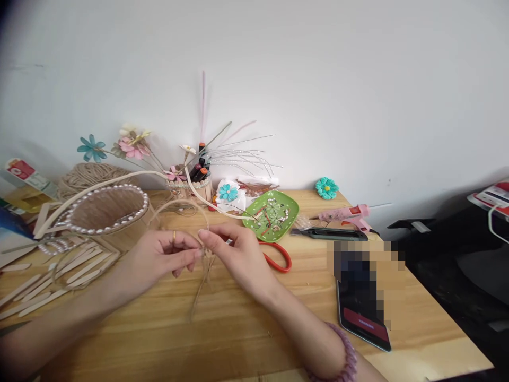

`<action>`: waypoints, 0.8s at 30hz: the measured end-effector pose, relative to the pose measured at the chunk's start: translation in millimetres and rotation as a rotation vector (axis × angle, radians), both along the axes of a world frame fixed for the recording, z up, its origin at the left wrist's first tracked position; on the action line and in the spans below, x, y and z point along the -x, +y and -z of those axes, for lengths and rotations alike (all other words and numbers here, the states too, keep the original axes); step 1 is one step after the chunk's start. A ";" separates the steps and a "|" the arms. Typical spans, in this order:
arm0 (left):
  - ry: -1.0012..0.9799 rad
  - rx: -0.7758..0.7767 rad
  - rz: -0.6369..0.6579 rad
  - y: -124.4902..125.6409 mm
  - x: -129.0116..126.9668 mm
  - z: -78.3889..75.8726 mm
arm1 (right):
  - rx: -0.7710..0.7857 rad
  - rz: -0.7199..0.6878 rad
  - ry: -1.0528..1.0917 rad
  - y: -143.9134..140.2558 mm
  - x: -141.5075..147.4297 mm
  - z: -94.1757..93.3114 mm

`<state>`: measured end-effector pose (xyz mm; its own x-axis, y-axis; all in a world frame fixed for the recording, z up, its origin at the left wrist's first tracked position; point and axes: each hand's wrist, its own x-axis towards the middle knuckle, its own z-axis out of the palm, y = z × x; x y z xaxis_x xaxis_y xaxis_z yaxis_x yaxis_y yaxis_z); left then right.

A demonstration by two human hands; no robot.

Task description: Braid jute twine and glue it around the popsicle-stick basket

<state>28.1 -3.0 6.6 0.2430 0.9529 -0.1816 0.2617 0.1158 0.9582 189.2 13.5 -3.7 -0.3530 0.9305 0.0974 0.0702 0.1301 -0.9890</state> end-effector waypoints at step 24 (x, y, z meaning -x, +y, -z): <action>0.089 0.014 -0.093 8.0 6.6 9.3 | 0.321 -0.151 0.132 2.6 4.8 15.0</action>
